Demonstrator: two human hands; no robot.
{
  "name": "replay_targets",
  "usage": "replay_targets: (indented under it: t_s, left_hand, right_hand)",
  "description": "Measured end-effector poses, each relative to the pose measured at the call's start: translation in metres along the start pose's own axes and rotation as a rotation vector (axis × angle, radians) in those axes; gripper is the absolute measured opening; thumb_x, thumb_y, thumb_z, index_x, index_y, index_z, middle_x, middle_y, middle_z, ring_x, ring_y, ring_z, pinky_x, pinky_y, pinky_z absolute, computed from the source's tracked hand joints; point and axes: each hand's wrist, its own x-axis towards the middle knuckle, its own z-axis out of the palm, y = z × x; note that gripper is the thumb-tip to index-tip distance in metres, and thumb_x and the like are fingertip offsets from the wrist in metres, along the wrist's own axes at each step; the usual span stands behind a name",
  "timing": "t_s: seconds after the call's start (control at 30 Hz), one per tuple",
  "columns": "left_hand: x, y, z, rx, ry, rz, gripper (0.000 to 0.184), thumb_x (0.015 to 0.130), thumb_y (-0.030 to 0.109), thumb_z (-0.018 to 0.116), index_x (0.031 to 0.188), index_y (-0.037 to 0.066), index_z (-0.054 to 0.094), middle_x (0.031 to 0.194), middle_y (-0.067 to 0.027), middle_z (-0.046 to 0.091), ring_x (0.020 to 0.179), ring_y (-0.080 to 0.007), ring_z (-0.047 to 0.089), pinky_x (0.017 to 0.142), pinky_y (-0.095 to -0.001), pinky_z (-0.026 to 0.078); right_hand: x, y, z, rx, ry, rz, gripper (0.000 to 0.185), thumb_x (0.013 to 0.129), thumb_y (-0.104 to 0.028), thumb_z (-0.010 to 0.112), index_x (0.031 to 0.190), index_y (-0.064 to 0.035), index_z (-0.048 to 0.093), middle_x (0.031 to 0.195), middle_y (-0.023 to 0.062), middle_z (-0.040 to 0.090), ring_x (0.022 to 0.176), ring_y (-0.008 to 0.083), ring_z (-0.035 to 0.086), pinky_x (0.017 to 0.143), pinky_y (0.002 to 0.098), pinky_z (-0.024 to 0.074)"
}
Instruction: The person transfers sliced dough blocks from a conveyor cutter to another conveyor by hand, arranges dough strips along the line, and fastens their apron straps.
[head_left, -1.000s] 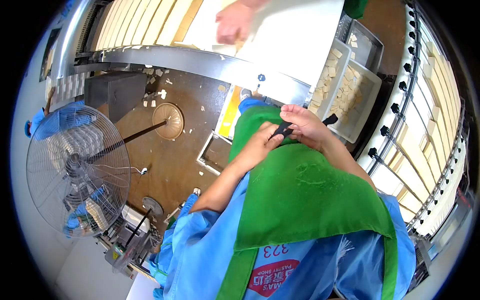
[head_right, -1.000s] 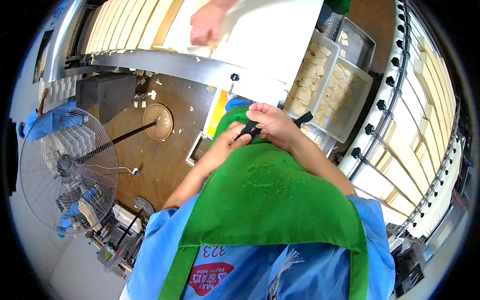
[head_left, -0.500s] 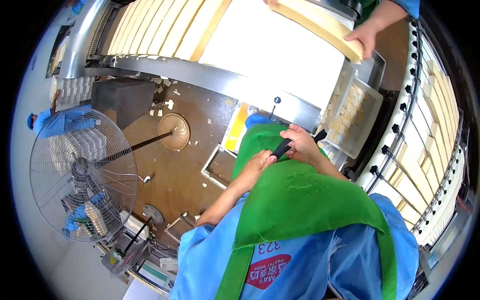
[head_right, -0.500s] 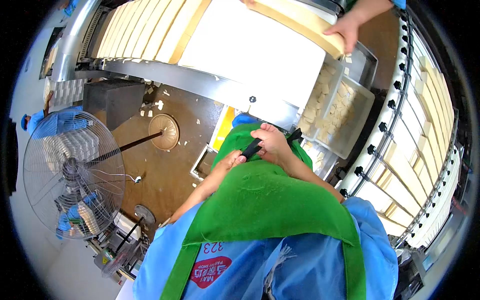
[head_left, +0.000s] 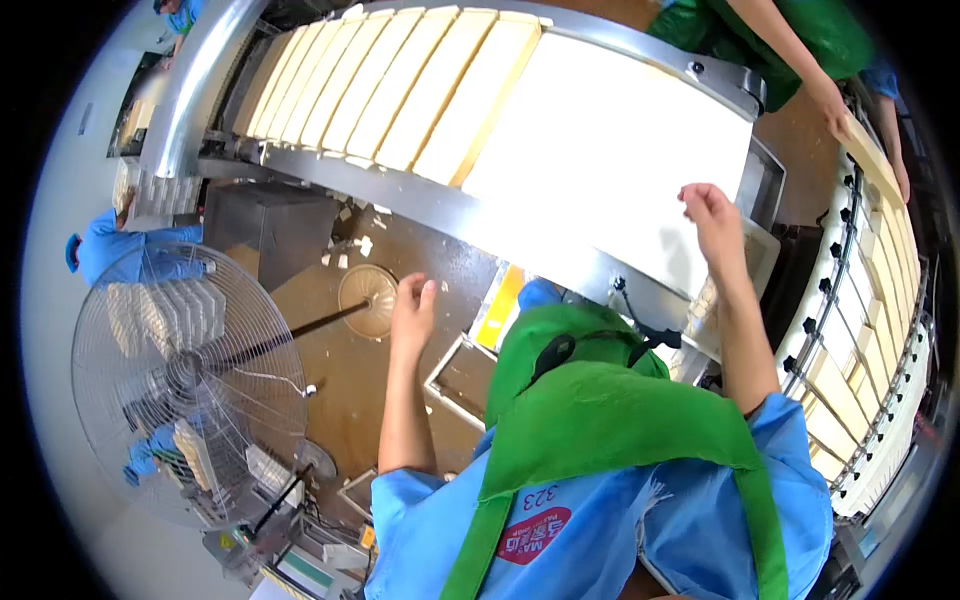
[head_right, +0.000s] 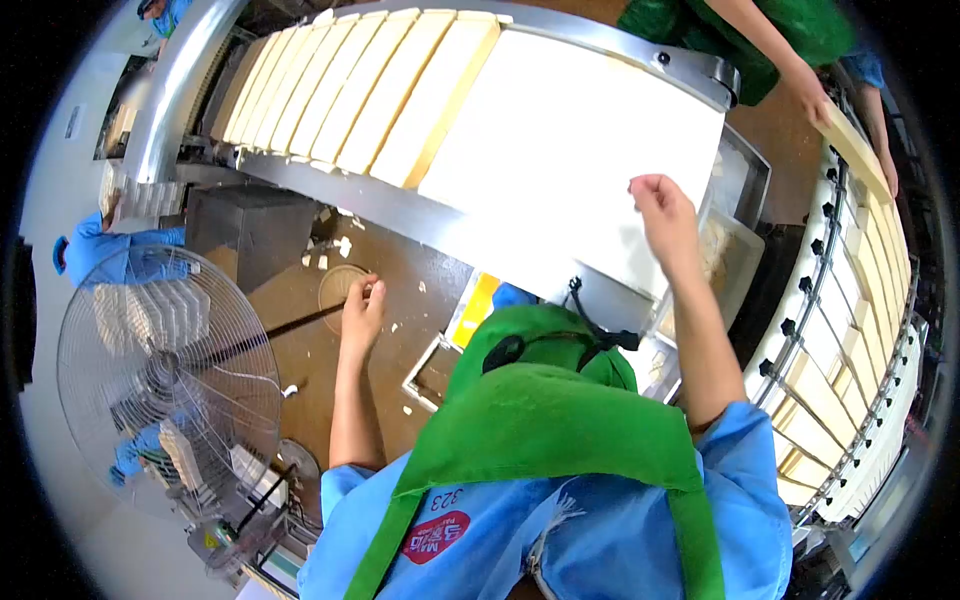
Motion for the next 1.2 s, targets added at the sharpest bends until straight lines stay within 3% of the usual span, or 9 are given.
replay_targets:
  t_s: [0.07, 0.17, 0.27, 0.37, 0.53, 0.77, 0.9, 1.1, 1.2]
  left_hand:
    - [0.055, 0.009, 0.013, -0.023, 0.073, 0.269, 0.043, 0.089, 0.025, 0.062, 0.12, -0.003, 0.051, 0.103, -0.0181, 0.06, 0.093, -0.0249, 0.06, 0.081, -0.0339, 0.048]
    - [0.109, 0.052, 0.037, 0.064, 0.219, 0.35, 0.07, 0.08, 0.023, 0.072, 0.133, -0.005, 0.035, 0.121, -0.0269, 0.044, 0.114, -0.0398, 0.045, 0.098, -0.0407, 0.039]
    - [0.145, 0.083, 0.048, 0.129, 0.217, 0.379, 0.091, 0.072, 0.019, 0.079, 0.139, -0.004, 0.021, 0.135, -0.0307, 0.026, 0.121, -0.0478, 0.034, 0.103, -0.0479, 0.032]
    - [0.163, 0.102, 0.057, 0.265, 0.188, 0.299, 0.087, 0.069, 0.02, 0.081, 0.135, -0.002, 0.028, 0.129, -0.0292, 0.034, 0.117, -0.0468, 0.037, 0.1, -0.0479, 0.035]
    - [0.173, 0.107, 0.062, 0.457, 0.293, 0.378, 0.083, 0.069, 0.031, 0.08, 0.13, -0.001, 0.033, 0.12, -0.0256, 0.044, 0.098, -0.0426, 0.052, 0.083, -0.0463, 0.047]
    - [0.189, 0.109, 0.067, 0.624, 0.261, 0.353, 0.086, 0.067, 0.043, 0.079, 0.124, -0.004, 0.035, 0.115, -0.0239, 0.046, 0.091, -0.0394, 0.056, 0.078, -0.0422, 0.049]
    - [0.19, 0.106, 0.068, 0.579, 0.256, 0.391, 0.086, 0.067, 0.04, 0.08, 0.124, -0.005, 0.034, 0.116, -0.0261, 0.046, 0.097, -0.0419, 0.052, 0.083, -0.0458, 0.046]
    - [0.16, 0.133, 0.083, 0.286, -0.17, 0.526, 0.089, 0.063, 0.026, 0.085, 0.128, -0.007, 0.034, 0.123, -0.0293, 0.038, 0.114, -0.0438, 0.041, 0.097, -0.0459, 0.039]
    - [0.144, 0.147, 0.119, 0.244, -0.361, 0.602, 0.092, 0.065, 0.024, 0.082, 0.131, -0.005, 0.025, 0.122, -0.029, 0.034, 0.112, -0.045, 0.041, 0.095, -0.0463, 0.041]
  right_hand:
    - [0.051, -0.004, 0.014, -0.076, 0.0, -0.094, 0.022, 0.091, -0.02, 0.058, 0.097, 0.0003, 0.063, 0.083, 0.003, 0.063, 0.074, 0.0104, 0.055, 0.071, 0.0233, 0.0448]
    - [0.117, 0.007, 0.058, -0.254, -0.021, -0.237, 0.027, 0.088, -0.025, 0.061, 0.102, -0.0014, 0.064, 0.089, 0.0117, 0.066, 0.081, 0.0205, 0.061, 0.076, 0.0298, 0.0484]
    - [0.168, 0.019, 0.115, -0.74, 0.028, -0.263, 0.063, 0.083, -0.048, 0.061, 0.122, 0.0002, 0.055, 0.121, 0.0218, 0.055, 0.114, 0.0375, 0.049, 0.099, 0.0437, 0.0381]
    - [0.197, -0.018, 0.165, -0.857, -0.027, -0.042, 0.077, 0.087, -0.053, 0.051, 0.141, -0.0009, 0.031, 0.144, 0.0228, 0.03, 0.127, 0.0389, 0.035, 0.105, 0.0477, 0.0335]
    - [0.249, -0.06, 0.224, -0.875, -0.035, -0.04, 0.068, 0.09, -0.054, 0.043, 0.148, -0.0278, 0.02, 0.153, 0.0215, 0.009, 0.13, 0.0403, 0.033, 0.099, 0.0479, 0.0414]
    - [0.284, -0.105, 0.273, -0.772, -0.069, 0.086, 0.073, 0.088, -0.059, 0.046, 0.148, -0.0237, 0.024, 0.154, 0.0183, 0.009, 0.13, 0.0399, 0.036, 0.102, 0.0445, 0.0389]
    - [0.276, -0.099, 0.264, -0.773, -0.047, 0.174, 0.075, 0.082, -0.051, 0.056, 0.143, -0.0182, 0.028, 0.145, 0.0168, 0.021, 0.118, 0.0389, 0.046, 0.095, 0.0452, 0.0425]
    - [0.215, -0.063, 0.144, -0.671, 0.174, 0.33, 0.072, 0.078, -0.044, 0.06, 0.132, -0.0042, 0.033, 0.122, 0.0195, 0.034, 0.107, 0.0422, 0.05, 0.091, 0.0469, 0.0448]
    - [0.181, -0.024, 0.07, -0.638, 0.389, 0.473, 0.078, 0.076, -0.047, 0.062, 0.133, -0.0029, 0.033, 0.139, 0.0233, 0.024, 0.116, 0.0443, 0.045, 0.091, 0.0476, 0.0434]
